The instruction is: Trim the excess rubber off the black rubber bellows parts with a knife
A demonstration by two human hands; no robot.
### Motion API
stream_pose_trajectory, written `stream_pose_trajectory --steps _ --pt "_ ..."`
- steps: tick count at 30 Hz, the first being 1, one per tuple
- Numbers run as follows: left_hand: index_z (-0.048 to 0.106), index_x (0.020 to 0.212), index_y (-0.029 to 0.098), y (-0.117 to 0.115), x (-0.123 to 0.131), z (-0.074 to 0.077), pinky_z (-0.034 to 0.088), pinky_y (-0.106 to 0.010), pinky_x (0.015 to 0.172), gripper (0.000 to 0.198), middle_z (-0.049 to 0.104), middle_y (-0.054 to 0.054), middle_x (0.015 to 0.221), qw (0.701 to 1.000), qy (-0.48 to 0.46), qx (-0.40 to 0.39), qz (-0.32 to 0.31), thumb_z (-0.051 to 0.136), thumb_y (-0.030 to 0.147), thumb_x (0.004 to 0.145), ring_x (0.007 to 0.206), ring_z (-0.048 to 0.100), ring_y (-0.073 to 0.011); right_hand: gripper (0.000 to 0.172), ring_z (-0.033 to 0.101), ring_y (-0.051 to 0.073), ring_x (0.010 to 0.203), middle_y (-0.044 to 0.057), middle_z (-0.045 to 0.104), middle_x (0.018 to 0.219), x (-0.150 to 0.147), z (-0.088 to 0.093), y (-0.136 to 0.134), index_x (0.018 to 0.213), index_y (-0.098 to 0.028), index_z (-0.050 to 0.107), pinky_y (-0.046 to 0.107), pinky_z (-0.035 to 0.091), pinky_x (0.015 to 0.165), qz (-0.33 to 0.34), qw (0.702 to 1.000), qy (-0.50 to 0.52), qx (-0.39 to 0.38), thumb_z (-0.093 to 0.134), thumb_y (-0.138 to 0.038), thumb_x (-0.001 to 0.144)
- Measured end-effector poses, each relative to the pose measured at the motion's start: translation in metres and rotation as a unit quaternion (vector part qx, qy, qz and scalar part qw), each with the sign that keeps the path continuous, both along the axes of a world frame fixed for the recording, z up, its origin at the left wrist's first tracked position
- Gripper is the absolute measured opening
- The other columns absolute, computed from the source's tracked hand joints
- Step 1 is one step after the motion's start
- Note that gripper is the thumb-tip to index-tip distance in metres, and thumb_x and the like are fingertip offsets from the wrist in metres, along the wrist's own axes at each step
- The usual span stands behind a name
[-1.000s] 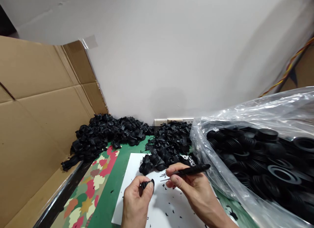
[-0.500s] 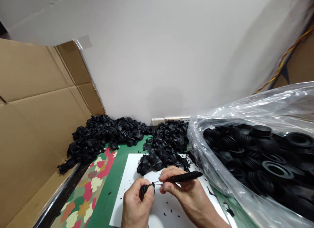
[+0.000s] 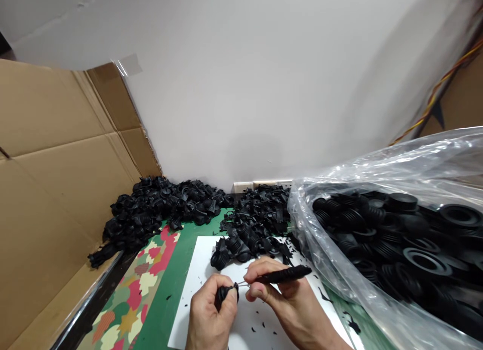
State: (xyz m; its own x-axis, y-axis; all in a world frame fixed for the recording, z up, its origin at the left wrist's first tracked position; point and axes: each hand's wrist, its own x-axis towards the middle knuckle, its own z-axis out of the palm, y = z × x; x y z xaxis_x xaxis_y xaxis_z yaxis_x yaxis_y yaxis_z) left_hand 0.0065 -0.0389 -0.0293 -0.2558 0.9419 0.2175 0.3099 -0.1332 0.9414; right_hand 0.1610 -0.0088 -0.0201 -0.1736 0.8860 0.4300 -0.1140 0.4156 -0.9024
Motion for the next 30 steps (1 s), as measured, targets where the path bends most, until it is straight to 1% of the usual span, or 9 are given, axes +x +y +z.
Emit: stream_pose_trajectory --steps 3,5,9,11,13,16,21,24,30 --pt "0.064 0.067 0.018 0.0 -0.002 -0.002 0.038 -0.021 0.051 0.015 0.051 0.004 0.057 1.0 -0.01 -0.01 -0.012 0.063 0.032 0.073 0.052 0.044 -0.0125 0.014 0.063 0.016 0.067 0.004 0.066 0.074 -0.002 0.003 -0.004 0.076 -0.02 0.066 0.024 0.049 0.062 -0.01 0.997 -0.042 0.057 0.06 -0.028 0.085" --pt "0.063 0.067 0.018 0.001 -0.004 -0.003 0.038 -0.021 0.051 0.017 0.051 0.003 0.057 0.999 -0.024 -0.025 -0.024 0.062 0.034 0.074 0.052 0.044 -0.0124 0.017 0.061 0.014 0.061 0.004 0.063 0.07 -0.005 0.005 -0.008 0.073 -0.019 0.064 0.022 0.048 0.056 -0.028 0.992 -0.059 0.108 0.055 -0.023 0.087" --pt "0.063 0.064 0.017 0.0 -0.003 -0.002 0.037 -0.021 0.049 0.019 0.051 0.003 0.055 0.996 -0.041 -0.045 -0.067 0.065 0.034 0.072 0.051 0.043 -0.0121 0.018 0.059 0.015 0.055 0.005 0.062 0.066 -0.007 0.005 -0.011 0.076 -0.019 0.062 0.022 0.047 0.051 -0.069 0.965 -0.124 0.22 0.048 -0.014 0.086" --pt "0.062 0.063 0.017 -0.001 0.0 0.0 0.036 -0.021 0.048 0.019 0.051 0.003 0.055 0.997 -0.044 -0.03 -0.061 0.066 0.034 0.07 0.05 0.042 -0.0115 0.018 0.061 0.017 0.06 0.007 0.063 0.07 -0.004 0.004 -0.007 0.079 -0.019 0.062 0.024 0.048 0.053 -0.107 0.955 -0.151 0.231 0.047 -0.01 0.085" --pt "0.063 0.062 0.017 -0.002 0.002 0.003 0.035 -0.021 0.048 0.018 0.051 0.003 0.055 0.998 -0.044 -0.015 -0.033 0.066 0.033 0.069 0.049 0.041 -0.0113 0.017 0.061 0.017 0.06 0.007 0.063 0.073 0.002 0.002 0.001 0.078 -0.02 0.06 0.026 0.048 0.053 -0.153 0.958 -0.129 0.207 0.048 -0.011 0.085" --pt "0.063 0.062 0.018 -0.001 0.002 0.005 0.035 -0.021 0.047 0.016 0.05 0.003 0.055 0.999 -0.037 -0.015 -0.005 0.066 0.032 0.069 0.05 0.04 -0.0118 0.014 0.057 0.016 0.05 0.004 0.06 0.066 0.01 -0.001 0.011 0.073 -0.02 0.059 0.027 0.046 0.05 -0.173 0.974 -0.084 0.119 0.052 -0.022 0.086" --pt "0.064 0.063 0.018 0.001 -0.001 0.003 0.037 -0.021 0.049 0.014 0.051 0.003 0.055 1.0 -0.022 -0.018 0.002 0.067 0.031 0.068 0.051 0.043 -0.0125 0.027 0.057 0.017 0.048 -0.001 0.057 0.052 0.011 -0.002 0.012 0.074 -0.019 0.059 0.027 0.043 0.05 -0.114 0.989 -0.052 -0.076 0.055 -0.044 0.083" --pt "0.064 0.063 0.018 0.0 0.001 0.003 0.038 -0.021 0.05 0.013 0.052 0.003 0.055 0.999 -0.018 0.001 0.034 0.066 0.029 0.069 0.052 0.044 -0.0132 0.035 0.056 0.018 0.051 -0.001 0.057 0.051 0.008 -0.001 0.009 0.074 -0.018 0.059 0.028 0.042 0.054 -0.07 0.989 -0.03 -0.123 0.056 -0.052 0.081" --pt "0.065 0.063 0.019 -0.001 0.003 0.003 0.04 -0.022 0.052 0.012 0.056 0.003 0.055 0.999 -0.007 0.022 0.046 0.066 0.029 0.069 0.054 0.049 -0.0147 0.042 0.052 0.016 0.052 -0.001 0.056 0.052 0.005 0.003 0.006 0.072 -0.016 0.059 0.028 0.04 0.055 -0.028 0.985 -0.002 -0.169 0.06 -0.059 0.074"
